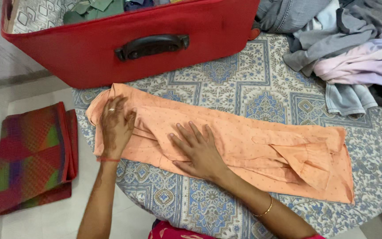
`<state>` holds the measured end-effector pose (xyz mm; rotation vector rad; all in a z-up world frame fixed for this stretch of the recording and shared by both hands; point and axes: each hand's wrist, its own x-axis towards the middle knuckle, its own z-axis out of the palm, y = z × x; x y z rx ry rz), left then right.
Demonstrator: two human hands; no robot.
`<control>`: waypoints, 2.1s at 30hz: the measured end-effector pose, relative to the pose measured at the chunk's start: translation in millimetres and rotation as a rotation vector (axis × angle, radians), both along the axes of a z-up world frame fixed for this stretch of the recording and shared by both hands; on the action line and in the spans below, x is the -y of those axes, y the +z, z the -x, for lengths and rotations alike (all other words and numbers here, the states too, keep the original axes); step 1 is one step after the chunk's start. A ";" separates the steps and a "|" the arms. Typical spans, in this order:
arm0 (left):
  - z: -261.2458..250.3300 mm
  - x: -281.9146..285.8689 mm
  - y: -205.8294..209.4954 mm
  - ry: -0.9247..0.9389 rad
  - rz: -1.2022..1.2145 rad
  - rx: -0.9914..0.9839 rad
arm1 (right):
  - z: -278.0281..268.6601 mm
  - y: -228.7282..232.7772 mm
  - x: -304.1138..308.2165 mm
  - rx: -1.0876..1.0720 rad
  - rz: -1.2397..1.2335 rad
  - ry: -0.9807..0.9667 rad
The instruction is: The person folds a peach-colored shirt on a patterned surface and then places it into a red suitcase containing other clothes.
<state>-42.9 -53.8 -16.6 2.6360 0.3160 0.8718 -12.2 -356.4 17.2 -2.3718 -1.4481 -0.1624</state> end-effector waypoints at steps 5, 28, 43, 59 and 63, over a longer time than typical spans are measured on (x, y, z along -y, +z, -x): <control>45.7 31.7 9.3 0.128 0.871 0.000 | 4.4 0.5 -7.2 0.085 -0.010 0.219; 12.0 72.3 -16.6 -0.102 1.038 0.352 | -0.5 -5.4 -5.0 -0.216 -0.448 0.257; -6.0 5.1 -41.0 0.139 1.292 0.276 | -11.1 -3.6 -27.4 0.002 -0.014 0.130; 3.9 60.6 8.1 0.027 0.360 0.637 | -11.3 -16.7 -25.6 -0.004 0.048 0.106; 4.4 96.2 14.6 -0.112 0.693 0.067 | -15.2 -7.1 -20.7 -0.234 0.025 0.081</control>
